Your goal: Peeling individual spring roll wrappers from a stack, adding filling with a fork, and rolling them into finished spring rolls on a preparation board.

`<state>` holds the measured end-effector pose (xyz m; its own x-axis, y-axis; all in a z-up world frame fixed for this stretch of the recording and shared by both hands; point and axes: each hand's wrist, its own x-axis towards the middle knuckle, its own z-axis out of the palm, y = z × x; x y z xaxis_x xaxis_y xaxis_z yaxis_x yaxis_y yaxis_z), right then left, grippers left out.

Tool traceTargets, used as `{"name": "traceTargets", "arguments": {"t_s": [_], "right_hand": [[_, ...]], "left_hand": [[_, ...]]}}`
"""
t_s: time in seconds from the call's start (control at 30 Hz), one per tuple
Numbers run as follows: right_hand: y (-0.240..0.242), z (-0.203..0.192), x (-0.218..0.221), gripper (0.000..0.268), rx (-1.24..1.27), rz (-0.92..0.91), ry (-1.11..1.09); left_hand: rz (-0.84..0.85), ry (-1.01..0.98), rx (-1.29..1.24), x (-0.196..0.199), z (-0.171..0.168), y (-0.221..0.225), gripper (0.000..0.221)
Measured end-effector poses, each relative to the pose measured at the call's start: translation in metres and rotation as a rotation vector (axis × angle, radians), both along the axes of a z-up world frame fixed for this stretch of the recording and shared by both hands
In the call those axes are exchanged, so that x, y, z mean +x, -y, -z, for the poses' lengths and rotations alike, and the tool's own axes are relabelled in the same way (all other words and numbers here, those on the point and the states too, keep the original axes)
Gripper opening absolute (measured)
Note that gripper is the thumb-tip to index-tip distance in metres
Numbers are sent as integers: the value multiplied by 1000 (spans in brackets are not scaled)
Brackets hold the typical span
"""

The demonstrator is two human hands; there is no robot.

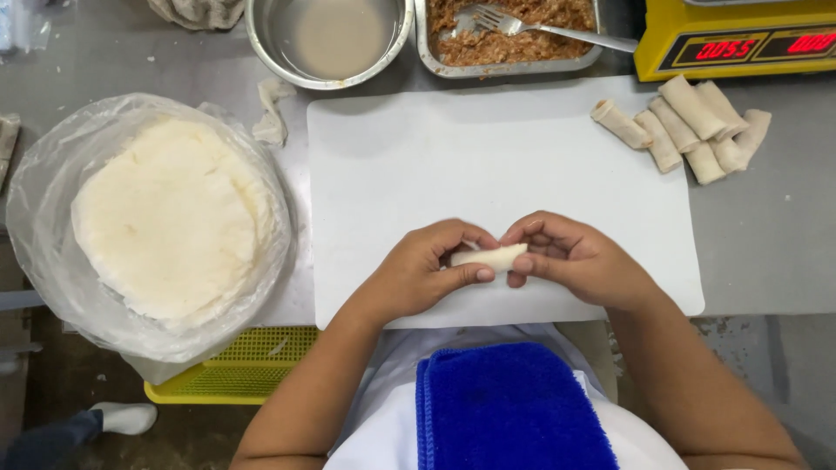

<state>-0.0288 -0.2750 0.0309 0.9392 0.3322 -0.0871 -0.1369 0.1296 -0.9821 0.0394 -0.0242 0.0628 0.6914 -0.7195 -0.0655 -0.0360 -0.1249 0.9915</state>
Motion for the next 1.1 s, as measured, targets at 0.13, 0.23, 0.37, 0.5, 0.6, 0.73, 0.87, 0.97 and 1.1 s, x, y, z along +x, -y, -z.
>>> {"name": "traceTargets", "arguments": {"t_s": [0.13,0.23,0.37,0.5,0.6,0.73,0.87,0.97,1.1], "right_hand": [[32,12,5,28,-80,165,48],[62,13,18,27,-693,475,364],[91,29,32,36,-1650,386,1061],[70,18,21,44,-1861,382,1002],[41,37,22,35,-1617,291,939],[-19,16,20,39,-1439,111,751],[-46,5,20,40,-1114,-12,710],[-59,-17,18,44,-902,23,631],[-74,-58,3,42,-859,403,1137]], "left_hand": [[-119,110,-32,-10,2,-9,50],[-139,285,51,-21,-6,-38,33],[-423,810,205,-21,2,-99,20],[-770,1031,731,-15,-3,-172,46],[-734,1011,760,-13,14,-197,31],[-802,696,778,-13,-13,-195,26],[-1035,568,476,-19,-53,-188,34],[-1120,480,252,-29,-78,-163,35],[-1058,-190,-544,-20,-56,-100,22]]}}
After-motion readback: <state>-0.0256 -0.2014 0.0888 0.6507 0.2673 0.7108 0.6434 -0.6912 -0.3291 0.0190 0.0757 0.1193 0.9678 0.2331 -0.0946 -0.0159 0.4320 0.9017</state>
